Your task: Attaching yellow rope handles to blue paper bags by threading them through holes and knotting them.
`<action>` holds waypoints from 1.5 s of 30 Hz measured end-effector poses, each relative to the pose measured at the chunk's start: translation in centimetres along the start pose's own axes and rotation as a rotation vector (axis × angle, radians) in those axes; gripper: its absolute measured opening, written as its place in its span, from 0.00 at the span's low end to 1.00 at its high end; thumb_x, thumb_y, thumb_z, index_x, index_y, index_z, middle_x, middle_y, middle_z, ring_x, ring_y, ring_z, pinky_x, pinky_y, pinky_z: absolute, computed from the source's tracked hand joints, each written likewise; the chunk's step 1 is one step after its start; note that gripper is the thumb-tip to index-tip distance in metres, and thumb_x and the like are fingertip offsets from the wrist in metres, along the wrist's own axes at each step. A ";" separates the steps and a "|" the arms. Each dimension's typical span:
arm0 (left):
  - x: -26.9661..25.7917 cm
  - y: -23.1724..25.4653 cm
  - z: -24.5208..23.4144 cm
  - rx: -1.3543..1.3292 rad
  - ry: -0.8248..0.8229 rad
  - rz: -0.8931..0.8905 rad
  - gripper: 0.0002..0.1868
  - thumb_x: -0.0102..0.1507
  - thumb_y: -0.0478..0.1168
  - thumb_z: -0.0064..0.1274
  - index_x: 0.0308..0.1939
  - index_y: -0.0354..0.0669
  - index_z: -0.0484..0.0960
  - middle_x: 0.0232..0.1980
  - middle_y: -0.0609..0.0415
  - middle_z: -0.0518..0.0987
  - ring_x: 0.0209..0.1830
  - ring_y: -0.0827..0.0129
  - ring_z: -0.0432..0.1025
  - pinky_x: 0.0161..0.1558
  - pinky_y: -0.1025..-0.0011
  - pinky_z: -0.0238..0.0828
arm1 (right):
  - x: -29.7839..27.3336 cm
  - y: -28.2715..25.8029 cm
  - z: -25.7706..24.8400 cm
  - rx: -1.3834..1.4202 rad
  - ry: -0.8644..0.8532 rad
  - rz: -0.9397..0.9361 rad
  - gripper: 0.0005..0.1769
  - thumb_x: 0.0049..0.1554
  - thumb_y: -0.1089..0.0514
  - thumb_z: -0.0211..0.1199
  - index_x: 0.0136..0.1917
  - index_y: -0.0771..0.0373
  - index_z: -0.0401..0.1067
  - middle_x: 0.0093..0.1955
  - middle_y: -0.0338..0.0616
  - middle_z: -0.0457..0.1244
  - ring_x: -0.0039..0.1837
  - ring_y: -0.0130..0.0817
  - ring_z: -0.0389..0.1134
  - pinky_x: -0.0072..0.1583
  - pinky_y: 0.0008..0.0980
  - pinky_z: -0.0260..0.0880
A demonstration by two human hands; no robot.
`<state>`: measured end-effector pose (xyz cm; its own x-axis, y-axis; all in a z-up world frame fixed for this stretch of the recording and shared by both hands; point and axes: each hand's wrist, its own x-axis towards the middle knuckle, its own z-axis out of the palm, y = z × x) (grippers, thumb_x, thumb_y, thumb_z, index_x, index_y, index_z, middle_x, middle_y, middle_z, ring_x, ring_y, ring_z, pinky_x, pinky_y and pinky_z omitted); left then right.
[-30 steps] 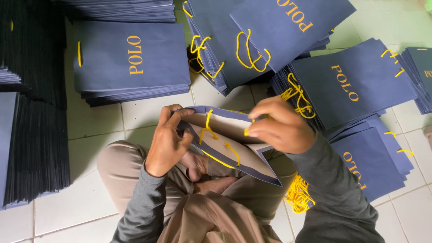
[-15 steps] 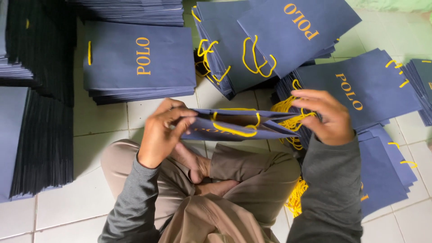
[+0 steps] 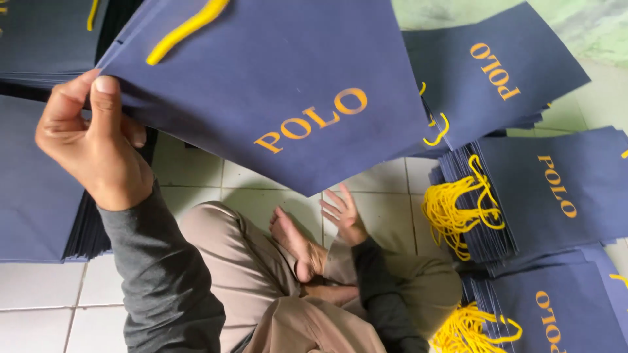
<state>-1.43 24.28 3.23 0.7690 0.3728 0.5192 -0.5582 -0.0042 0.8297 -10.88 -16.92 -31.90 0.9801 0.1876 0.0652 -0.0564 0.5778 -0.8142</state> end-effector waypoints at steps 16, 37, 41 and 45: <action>3.2 -30.2 -3.3 0.300 0.204 -0.165 0.18 0.70 0.29 0.51 0.63 0.44 0.75 0.51 0.43 0.79 0.32 0.61 0.73 0.33 0.66 0.73 | 26.9 -3.2 3.8 -0.822 0.655 -0.440 0.33 0.65 0.64 0.59 0.80 0.48 0.57 0.65 0.71 0.63 0.67 0.63 0.65 0.63 0.56 0.72; -1.7 -45.3 -5.6 0.663 -0.084 -0.611 0.24 0.67 0.42 0.46 0.68 0.52 0.69 0.67 0.42 0.73 0.70 0.49 0.64 0.70 0.51 0.59 | 27.5 3.1 -5.4 -1.348 0.647 0.229 0.38 0.67 0.51 0.50 0.85 0.41 0.39 0.82 0.56 0.48 0.79 0.58 0.53 0.78 0.55 0.55; -1.3 -48.9 -7.1 0.726 -0.104 -0.687 0.24 0.67 0.48 0.47 0.68 0.60 0.67 0.68 0.49 0.73 0.70 0.56 0.64 0.70 0.55 0.60 | 27.4 2.7 -5.6 -1.292 0.595 0.265 0.40 0.66 0.43 0.51 0.85 0.35 0.36 0.84 0.51 0.46 0.81 0.55 0.51 0.79 0.51 0.53; -0.6 -46.0 -6.3 0.746 -0.016 -0.527 0.28 0.66 0.49 0.56 0.69 0.55 0.67 0.67 0.40 0.72 0.70 0.49 0.64 0.69 0.51 0.61 | 24.4 0.8 -2.2 -1.244 0.591 0.211 0.45 0.65 0.36 0.52 0.86 0.37 0.33 0.85 0.52 0.42 0.82 0.55 0.47 0.80 0.51 0.50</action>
<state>21.79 30.06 -36.54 0.8745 0.4838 0.0333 0.2086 -0.4373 0.8748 13.38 -13.69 -32.24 0.9261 -0.3583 -0.1182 -0.3131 -0.5550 -0.7707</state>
